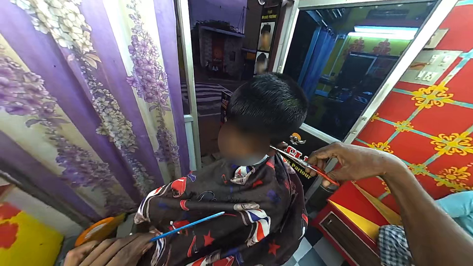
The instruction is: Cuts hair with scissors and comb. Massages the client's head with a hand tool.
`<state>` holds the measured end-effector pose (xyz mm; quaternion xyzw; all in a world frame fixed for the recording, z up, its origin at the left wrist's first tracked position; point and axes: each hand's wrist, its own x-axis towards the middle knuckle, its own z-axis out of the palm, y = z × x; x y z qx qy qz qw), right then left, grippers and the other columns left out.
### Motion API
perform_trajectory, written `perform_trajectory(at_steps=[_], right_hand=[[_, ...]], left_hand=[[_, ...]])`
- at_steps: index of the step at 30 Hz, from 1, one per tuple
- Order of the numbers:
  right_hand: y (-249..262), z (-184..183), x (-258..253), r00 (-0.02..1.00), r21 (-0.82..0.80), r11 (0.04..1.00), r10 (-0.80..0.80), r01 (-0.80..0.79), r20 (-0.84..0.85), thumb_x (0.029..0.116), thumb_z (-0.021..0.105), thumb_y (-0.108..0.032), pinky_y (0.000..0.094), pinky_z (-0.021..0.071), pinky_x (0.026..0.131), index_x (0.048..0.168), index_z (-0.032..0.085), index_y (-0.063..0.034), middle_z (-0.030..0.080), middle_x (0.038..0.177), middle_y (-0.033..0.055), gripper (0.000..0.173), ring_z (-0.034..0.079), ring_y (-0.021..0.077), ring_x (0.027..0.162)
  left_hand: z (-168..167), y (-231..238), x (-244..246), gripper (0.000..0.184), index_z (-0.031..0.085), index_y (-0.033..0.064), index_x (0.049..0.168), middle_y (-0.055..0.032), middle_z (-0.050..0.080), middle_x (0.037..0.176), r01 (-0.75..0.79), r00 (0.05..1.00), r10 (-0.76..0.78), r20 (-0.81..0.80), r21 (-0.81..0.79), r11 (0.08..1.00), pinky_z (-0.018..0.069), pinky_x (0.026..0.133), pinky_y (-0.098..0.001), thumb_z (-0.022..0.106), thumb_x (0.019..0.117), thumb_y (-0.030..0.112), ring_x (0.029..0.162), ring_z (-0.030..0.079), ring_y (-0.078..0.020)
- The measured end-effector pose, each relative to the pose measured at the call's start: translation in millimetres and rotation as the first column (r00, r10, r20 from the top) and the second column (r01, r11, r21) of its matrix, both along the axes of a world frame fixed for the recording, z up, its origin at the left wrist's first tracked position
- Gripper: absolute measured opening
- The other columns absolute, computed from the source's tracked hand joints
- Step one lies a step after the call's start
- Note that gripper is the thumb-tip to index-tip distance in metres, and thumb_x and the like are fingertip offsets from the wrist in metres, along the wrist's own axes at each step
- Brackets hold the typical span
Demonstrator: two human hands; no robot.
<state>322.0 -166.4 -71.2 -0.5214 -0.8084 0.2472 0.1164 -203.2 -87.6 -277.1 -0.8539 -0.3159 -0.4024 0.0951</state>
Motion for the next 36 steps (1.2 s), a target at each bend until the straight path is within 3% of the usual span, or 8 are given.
perform_trajectory(at_steps=[6,18,24,29,33,36], right_hand=[[8,3,10,1.000,0.009,1.000,0.010,-0.010,-0.021,0.0806,0.084,-0.021,0.0218,0.0585,0.072,0.110,0.076,-0.0142,0.075,0.095,-0.0040,0.031,0.070,0.0074,0.082],[27,13,2,1.000,0.028,0.999,0.025,-0.025,0.018,0.0786,0.084,-0.018,0.0227,0.0586,0.075,0.110,0.077,-0.0150,0.076,0.096,-0.0030,0.032,0.070,0.0086,0.084],[28,21,-1,1.000,-0.042,0.999,-0.016,0.017,0.023,0.0813,0.080,-0.012,0.0222,0.0583,0.072,0.108,0.076,-0.0145,0.076,0.094,-0.0030,0.027,0.070,0.0081,0.080],[24,31,-12,0.999,-0.078,0.997,-0.011,0.014,0.035,0.0811,0.082,-0.021,0.0216,0.0576,0.078,0.112,0.075,-0.0147,0.075,0.095,-0.0039,0.032,0.070,0.0075,0.087],[21,36,-15,0.996,-0.103,0.991,-0.083,0.085,0.022,0.0807,0.075,-0.008,0.0230,0.0583,0.073,0.108,0.076,-0.0123,0.075,0.094,-0.0010,0.027,0.070,0.0098,0.082],[19,40,-17,0.996,-0.142,0.986,-0.090,0.092,0.020,0.0817,0.075,-0.009,0.0227,0.0585,0.074,0.108,0.076,-0.0130,0.075,0.095,-0.0010,0.026,0.070,0.0091,0.083]], left_hand=[[-26,-20,-24,0.020,0.075,0.0095,0.111,-0.0126,0.074,0.096,-0.134,0.991,0.135,-0.001,-0.104,0.985,0.0411,0.090,-0.0418,0.061,0.1037,0.022,0.085,0.065,-0.0272],[-31,-19,-18,0.020,0.076,0.0111,0.112,-0.0123,0.074,0.094,-0.112,0.994,0.110,-0.017,-0.151,0.982,0.0409,0.090,-0.0435,0.062,0.1035,0.023,0.082,0.064,-0.0278],[-33,-12,-18,0.021,0.076,0.0102,0.110,-0.0125,0.075,0.094,-0.099,0.995,0.098,-0.012,-0.151,0.984,0.0413,0.088,-0.0446,0.060,0.1042,0.023,0.081,0.065,-0.0283],[34,-35,15,0.019,0.078,0.0011,0.102,-0.0148,0.077,0.091,-0.107,0.994,0.109,-0.011,-0.310,0.945,0.0486,0.090,-0.0458,0.062,0.1004,0.011,0.081,0.072,-0.0305],[25,-29,11,0.019,0.078,0.0023,0.105,-0.0152,0.076,0.091,-0.073,0.997,0.079,0.007,-0.308,0.949,0.0491,0.089,-0.0497,0.062,0.1006,0.011,0.081,0.072,-0.0327],[32,-29,11,0.019,0.079,0.0019,0.104,-0.0148,0.077,0.089,-0.074,0.996,0.087,0.023,-0.339,0.938,0.0501,0.091,-0.0496,0.062,0.0994,0.011,0.081,0.073,-0.0330]])
